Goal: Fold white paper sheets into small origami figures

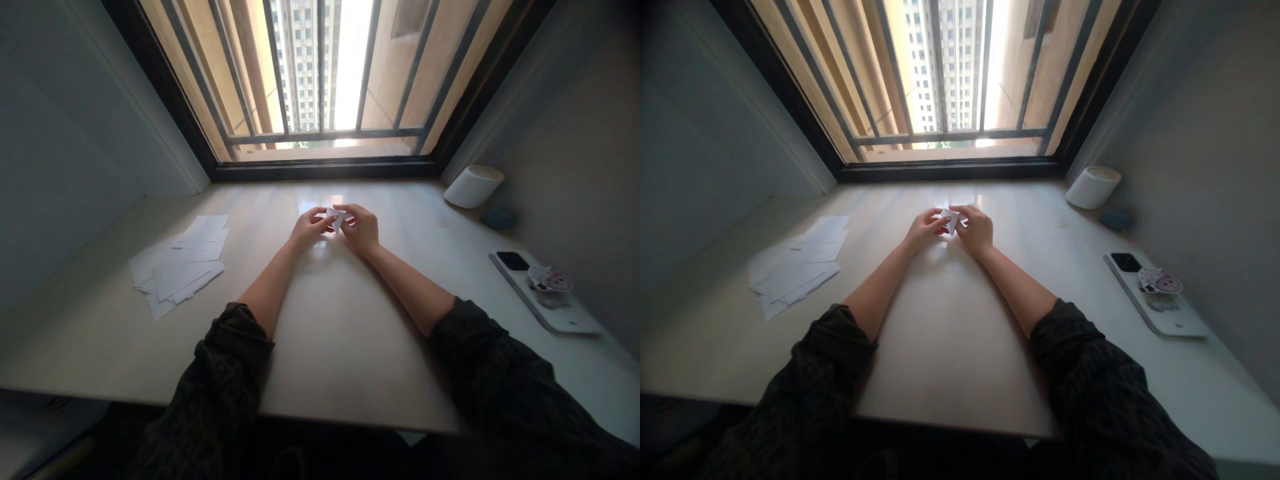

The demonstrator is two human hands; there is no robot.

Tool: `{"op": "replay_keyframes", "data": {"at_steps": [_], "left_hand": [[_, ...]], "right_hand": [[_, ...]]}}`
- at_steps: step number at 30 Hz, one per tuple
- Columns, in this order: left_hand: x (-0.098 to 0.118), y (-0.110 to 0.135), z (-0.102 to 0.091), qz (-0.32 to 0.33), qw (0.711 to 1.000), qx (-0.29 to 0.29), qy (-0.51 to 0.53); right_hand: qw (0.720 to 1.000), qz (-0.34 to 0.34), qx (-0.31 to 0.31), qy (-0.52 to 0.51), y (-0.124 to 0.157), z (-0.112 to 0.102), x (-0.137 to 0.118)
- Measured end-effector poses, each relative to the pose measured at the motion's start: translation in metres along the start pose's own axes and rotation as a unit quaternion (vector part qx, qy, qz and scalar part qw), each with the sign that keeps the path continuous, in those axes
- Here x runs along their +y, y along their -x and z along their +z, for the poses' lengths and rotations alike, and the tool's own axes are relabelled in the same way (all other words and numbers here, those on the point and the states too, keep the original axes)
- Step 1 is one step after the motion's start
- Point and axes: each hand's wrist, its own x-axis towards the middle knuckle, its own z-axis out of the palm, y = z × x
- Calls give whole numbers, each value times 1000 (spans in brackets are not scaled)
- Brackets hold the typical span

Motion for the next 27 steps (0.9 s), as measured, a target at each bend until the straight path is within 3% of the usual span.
{"op": "replay_keyframes", "data": {"at_steps": [8,17,27], "left_hand": [[4,1,2,7,1000,14,2],[1,-1,1,17,999,38,15],[3,0,1,18,999,41,8]], "right_hand": [[998,51,-8,-23,-2,-3,1],[999,17,-29,-31,-2,-2,-1],[996,53,16,-66,-3,-2,0]]}}
